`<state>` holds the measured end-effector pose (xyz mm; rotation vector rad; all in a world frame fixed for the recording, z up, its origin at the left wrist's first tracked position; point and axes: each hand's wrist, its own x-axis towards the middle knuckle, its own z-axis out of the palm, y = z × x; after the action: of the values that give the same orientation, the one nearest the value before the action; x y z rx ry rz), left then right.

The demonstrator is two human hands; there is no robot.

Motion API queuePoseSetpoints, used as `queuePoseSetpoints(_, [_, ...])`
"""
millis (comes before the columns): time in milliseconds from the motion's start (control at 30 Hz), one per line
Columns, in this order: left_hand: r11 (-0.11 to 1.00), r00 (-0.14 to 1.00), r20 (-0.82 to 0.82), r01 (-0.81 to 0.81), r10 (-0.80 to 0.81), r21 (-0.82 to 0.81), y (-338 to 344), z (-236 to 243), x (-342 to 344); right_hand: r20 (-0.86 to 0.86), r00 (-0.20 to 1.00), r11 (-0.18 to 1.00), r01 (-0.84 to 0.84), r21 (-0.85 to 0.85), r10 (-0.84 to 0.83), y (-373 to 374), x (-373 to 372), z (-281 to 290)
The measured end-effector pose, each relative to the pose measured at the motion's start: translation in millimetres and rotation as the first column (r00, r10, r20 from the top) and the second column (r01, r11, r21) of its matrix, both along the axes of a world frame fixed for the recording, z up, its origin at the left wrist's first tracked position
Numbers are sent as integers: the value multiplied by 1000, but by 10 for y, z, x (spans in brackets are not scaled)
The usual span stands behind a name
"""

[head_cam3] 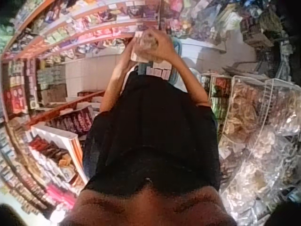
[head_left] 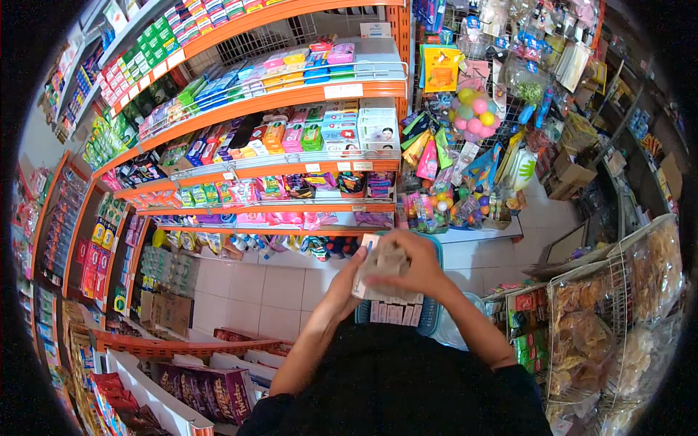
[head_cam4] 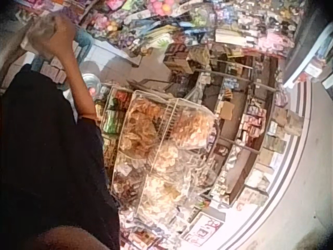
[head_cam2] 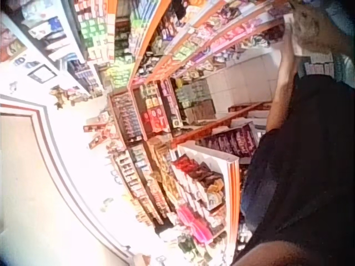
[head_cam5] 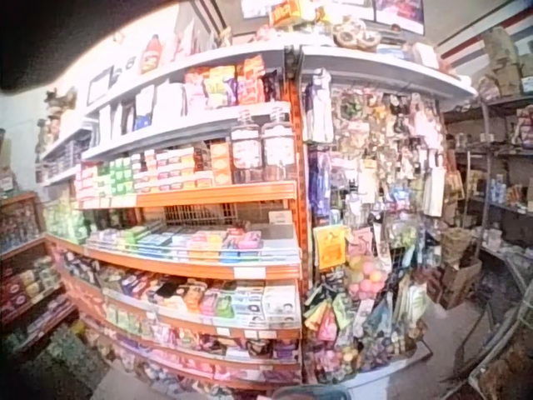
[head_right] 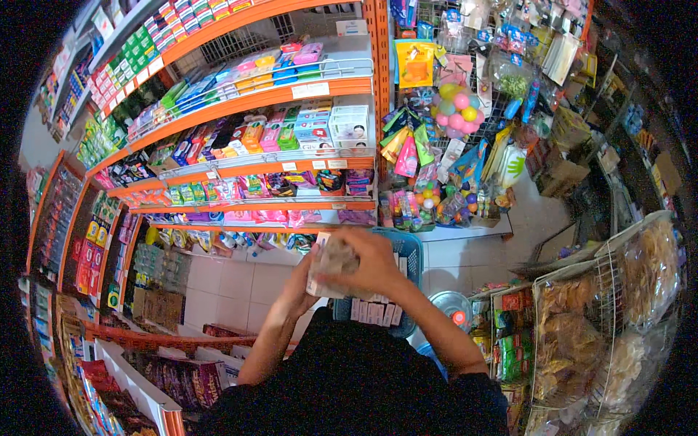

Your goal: The person repeatedly wipes small white boxes with a cloth while standing in a store aisle. They pick up boxes from a blue basket, wipe them, and place them on a shelf, repeating this cycle throughout the clip.

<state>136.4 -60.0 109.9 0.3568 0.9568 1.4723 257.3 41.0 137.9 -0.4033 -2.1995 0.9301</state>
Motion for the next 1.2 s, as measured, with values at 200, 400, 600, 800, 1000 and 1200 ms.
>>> queuePoseSetpoints(200, [978,764,-637,196,-103,76,-150,148,16,76,996,902,81,-424,-54,398,74,440])
queuePoseSetpoints(400, [951,690,-709,296,-145,94,-187,73,-35,410,912,946,119,-302,16,481,140,371])
queuePoseSetpoints(600, [984,993,-59,-97,107,149,-80,201,44,217,973,972,120,-200,-75,202,196,565])
queuePoseSetpoints(800, [978,992,-126,25,1,205,-98,112,-11,58,950,906,272,324,-306,43,112,373])
queuePoseSetpoints(1000, [937,868,396,-346,299,52,60,-8,-59,-266,914,916,358,180,-305,-430,131,184])
queuePoseSetpoints(1200, [933,929,243,-322,279,161,-65,202,-164,-195,900,870,429,244,-390,-308,142,-147])
